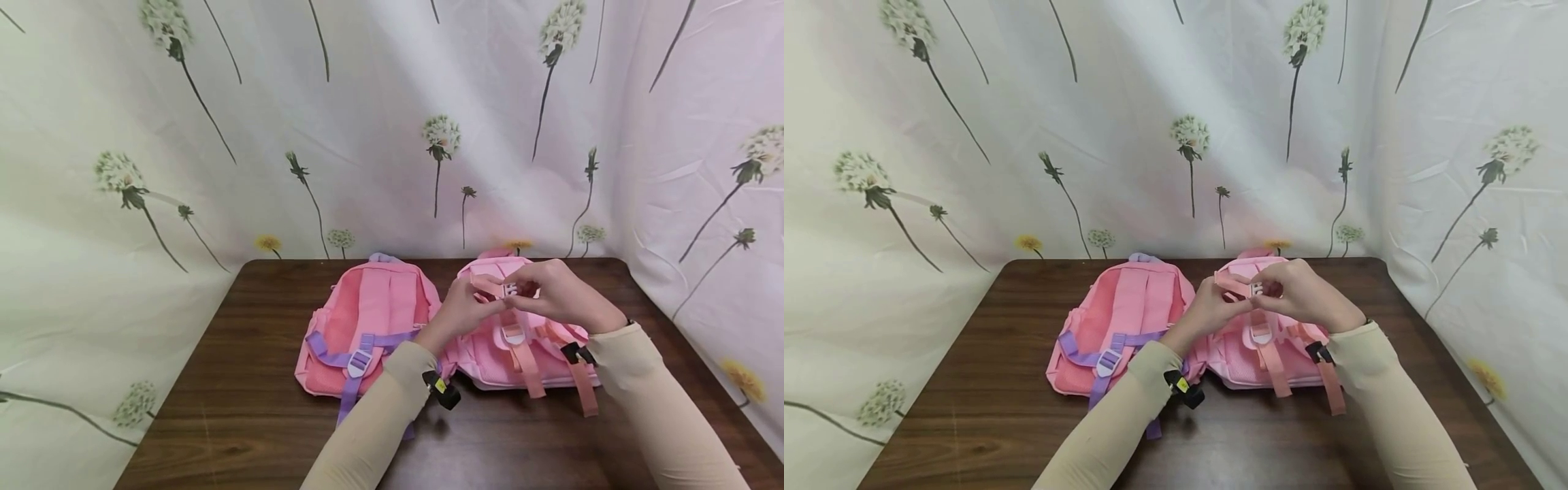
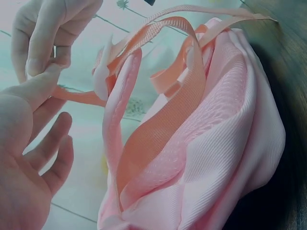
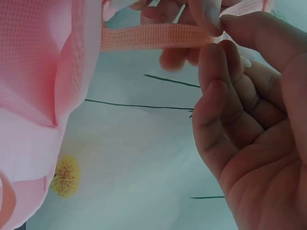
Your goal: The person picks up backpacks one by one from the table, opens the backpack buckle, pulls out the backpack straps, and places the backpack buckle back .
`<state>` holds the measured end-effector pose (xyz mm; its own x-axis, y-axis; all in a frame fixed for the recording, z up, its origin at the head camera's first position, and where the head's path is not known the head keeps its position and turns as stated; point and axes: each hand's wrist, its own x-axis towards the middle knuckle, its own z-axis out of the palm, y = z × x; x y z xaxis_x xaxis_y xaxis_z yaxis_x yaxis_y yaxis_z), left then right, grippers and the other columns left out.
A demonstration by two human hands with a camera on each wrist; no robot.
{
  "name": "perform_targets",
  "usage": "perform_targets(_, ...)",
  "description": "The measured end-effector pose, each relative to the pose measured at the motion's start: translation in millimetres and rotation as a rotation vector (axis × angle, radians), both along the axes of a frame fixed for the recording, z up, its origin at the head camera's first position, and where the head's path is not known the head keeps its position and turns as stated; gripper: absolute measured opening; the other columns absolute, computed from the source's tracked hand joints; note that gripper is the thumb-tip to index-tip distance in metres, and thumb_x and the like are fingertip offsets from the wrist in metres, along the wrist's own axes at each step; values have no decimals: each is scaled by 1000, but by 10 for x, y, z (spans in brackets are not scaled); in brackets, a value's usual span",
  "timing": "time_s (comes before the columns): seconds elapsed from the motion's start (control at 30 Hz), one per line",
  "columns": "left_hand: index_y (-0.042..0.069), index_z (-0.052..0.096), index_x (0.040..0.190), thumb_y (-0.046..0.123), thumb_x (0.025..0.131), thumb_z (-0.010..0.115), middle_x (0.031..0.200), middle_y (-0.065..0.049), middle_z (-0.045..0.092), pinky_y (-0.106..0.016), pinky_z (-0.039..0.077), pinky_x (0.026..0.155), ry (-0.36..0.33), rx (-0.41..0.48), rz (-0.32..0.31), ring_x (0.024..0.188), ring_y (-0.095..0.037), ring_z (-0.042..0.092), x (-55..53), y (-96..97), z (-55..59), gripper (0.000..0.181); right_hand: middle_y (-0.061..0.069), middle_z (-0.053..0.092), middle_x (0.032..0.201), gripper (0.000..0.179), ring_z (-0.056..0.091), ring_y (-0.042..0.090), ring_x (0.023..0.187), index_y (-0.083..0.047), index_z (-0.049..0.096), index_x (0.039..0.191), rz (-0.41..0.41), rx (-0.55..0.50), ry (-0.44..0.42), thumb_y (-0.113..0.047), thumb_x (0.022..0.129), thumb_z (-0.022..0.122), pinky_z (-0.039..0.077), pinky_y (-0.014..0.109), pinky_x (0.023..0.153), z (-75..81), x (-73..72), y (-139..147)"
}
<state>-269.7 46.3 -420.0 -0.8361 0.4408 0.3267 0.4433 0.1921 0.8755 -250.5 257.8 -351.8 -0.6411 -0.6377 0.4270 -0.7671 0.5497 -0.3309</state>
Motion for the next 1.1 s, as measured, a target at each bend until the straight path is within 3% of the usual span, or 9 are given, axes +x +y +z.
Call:
perform_targets(0.17,11,76,92,20,92,83,84,2,70,-19,54,70,17,-31,20,78,-4,62,6,5,4,12,-16,66,76,23,57,-3,66,-13,78,96,11,2,15,3,82,85,53,24,58,14,-6,11)
perform_targets(0.43,9,80,95,17,90,84,80,2,74,-18,50,64,81,-89,41,73,-3,60,0,10,-23,10,-16,67,77,23,57,-2,67,-16,76,94,20,-5,51,1,81,86,53,28,58,-1,14,22)
perform_targets(0.63,9,83,100,18,92,82,88,-1,80,-15,51,68,139,-135,17,75,-1,63,-19,14,-20,12,-17,67,77,24,56,-2,66,-18,77,93,12,-12,67,0,81,88,52,26,58,32,18,18)
perform_targets(0.77,10,83,98,19,92,82,86,0,79,-17,50,65,109,-132,18,73,-4,62,-22,18,-16,11,-17,68,78,24,58,-3,67,-18,77,93,14,-18,63,0,81,87,53,28,58,38,14,15)
perform_targets(0.93,12,78,96,26,89,85,79,2,72,-20,52,61,-2,-95,8,72,-6,62,9,26,-26,17,-16,68,78,21,60,-3,67,-16,77,93,18,-21,37,1,82,85,54,26,59,11,17,12)
perform_targets(1.1,14,76,114,21,88,86,98,3,75,-21,57,70,-8,-1,-18,82,-5,64,18,35,-9,28,-16,66,76,18,57,-2,66,-13,78,96,20,-19,42,-2,83,85,53,27,57,-8,20,-7)
